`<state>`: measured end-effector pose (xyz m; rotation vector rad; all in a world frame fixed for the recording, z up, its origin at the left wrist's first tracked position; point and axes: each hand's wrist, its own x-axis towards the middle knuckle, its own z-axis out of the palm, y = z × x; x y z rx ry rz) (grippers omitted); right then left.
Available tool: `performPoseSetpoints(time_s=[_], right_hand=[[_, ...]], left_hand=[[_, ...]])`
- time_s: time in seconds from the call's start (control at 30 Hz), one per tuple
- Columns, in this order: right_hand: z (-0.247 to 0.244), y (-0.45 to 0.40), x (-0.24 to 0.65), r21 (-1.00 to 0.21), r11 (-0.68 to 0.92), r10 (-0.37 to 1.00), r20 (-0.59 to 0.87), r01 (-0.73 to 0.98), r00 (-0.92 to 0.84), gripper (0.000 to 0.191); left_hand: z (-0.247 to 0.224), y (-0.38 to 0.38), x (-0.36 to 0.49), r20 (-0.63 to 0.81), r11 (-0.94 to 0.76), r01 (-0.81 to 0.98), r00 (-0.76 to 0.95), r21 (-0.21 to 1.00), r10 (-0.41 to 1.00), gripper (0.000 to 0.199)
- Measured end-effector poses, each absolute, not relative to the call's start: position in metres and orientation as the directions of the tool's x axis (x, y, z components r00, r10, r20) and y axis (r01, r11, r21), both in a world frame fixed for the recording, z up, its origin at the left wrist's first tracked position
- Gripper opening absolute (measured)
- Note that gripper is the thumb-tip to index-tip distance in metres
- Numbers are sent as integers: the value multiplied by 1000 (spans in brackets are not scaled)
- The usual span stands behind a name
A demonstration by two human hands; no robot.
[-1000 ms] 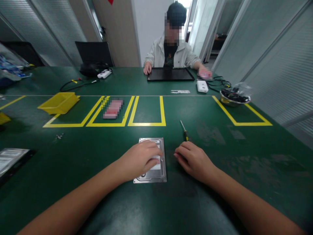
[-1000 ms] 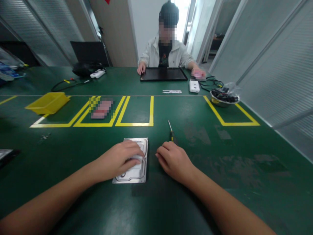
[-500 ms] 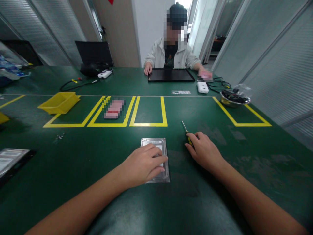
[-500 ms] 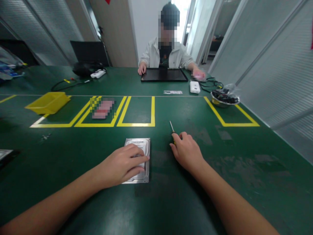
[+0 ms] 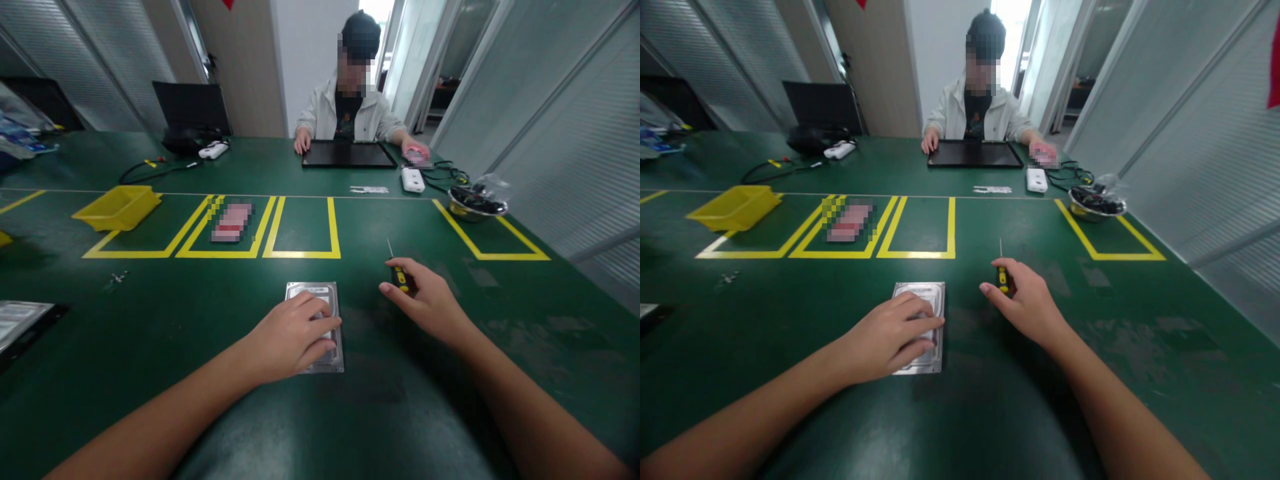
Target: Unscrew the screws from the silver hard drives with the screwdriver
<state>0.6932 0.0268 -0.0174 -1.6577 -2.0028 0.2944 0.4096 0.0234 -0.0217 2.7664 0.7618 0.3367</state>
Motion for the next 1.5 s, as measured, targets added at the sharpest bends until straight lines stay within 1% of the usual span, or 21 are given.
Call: performPoseSetpoints(time_s=[0.03,0.1,0.17,0.27,0.33,0.43,0.5,0.63,0.73,0.9,1.07,1.33,1.5], right_hand=[[-12,25,693,-546,247,957,269,800,-112,43],[-1,20,690,-632,302,941,318,714,-116,38],[12,14,686,-690,342,927,359,638,-108,31],[33,7,678,-732,352,927,359,584,-108,28],[48,4,673,-710,383,916,375,591,-143,28],[70,3,665,-617,462,876,431,637,-217,25],[83,4,659,-574,484,859,456,661,-233,21],[99,8,649,-477,512,839,458,714,-295,20],[101,11,643,-404,539,822,445,739,-356,19],[90,17,637,-419,539,838,350,731,-417,13],[75,26,635,-446,544,839,281,711,-466,13],[65,31,630,-468,546,836,252,695,-487,12],[62,31,629,-463,548,834,245,696,-494,14]], left_hand=[[-22,24,409,161,-832,463,836,304,524,35],[-23,24,409,173,-833,458,835,310,523,35],[-24,24,408,179,-833,456,833,313,523,35],[-24,24,407,186,-831,453,830,324,525,36],[-23,25,406,183,-827,449,831,338,526,37],[-24,25,404,178,-827,438,836,353,519,35],[-24,26,403,182,-832,427,841,354,509,34],[-25,26,403,194,-843,416,846,341,496,33],[-25,26,403,195,-848,415,849,330,491,34],[-25,27,403,185,-861,408,861,304,474,34],[-25,28,403,194,-865,399,863,304,467,39],[-26,29,403,222,-872,390,860,295,460,42],[-27,30,403,202,-871,392,866,296,458,42]])
